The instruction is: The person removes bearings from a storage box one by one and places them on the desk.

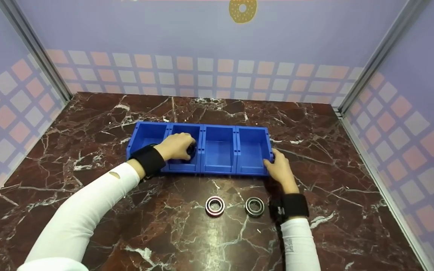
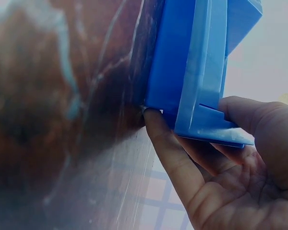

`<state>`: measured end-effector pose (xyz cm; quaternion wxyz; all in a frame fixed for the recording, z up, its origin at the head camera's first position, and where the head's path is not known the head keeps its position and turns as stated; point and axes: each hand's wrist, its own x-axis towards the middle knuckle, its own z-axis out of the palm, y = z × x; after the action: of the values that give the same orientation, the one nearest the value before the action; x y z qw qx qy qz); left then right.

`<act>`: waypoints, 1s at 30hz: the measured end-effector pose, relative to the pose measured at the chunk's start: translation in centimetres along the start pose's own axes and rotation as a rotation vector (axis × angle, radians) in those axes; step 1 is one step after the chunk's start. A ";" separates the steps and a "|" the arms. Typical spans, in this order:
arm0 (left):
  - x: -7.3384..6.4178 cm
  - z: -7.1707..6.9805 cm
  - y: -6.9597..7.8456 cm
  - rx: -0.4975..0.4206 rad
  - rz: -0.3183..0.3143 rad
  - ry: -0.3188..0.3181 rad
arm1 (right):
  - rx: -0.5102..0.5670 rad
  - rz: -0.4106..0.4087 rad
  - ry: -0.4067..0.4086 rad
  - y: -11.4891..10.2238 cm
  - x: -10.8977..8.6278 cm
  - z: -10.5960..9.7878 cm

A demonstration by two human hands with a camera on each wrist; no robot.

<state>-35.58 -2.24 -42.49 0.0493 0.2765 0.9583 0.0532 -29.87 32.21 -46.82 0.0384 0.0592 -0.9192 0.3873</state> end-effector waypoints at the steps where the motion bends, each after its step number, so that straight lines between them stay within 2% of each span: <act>1: 0.0 -0.1 0.0 0.000 0.001 0.004 | -0.001 0.000 -0.001 0.0 0.0 0.0; 6: 0.0 -0.4 -0.2 -0.009 -0.003 0.011 | -0.001 -0.005 0.001 0.1 0.0 0.0; 13: -0.2 -1.1 -0.4 -0.010 -0.002 -0.010 | 0.012 -0.006 0.000 0.1 0.0 0.0; 21: -0.5 -1.9 -0.4 -0.021 0.016 0.019 | 0.006 -0.002 -0.010 0.0 0.0 0.0; 30: -1.1 -3.1 -0.1 -0.024 0.013 0.011 | 0.013 -0.006 -0.002 0.1 0.0 0.0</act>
<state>-35.12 -3.12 -39.40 0.0469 0.2817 0.9561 0.0664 -29.92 32.29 -46.85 0.0383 0.0623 -0.9167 0.3929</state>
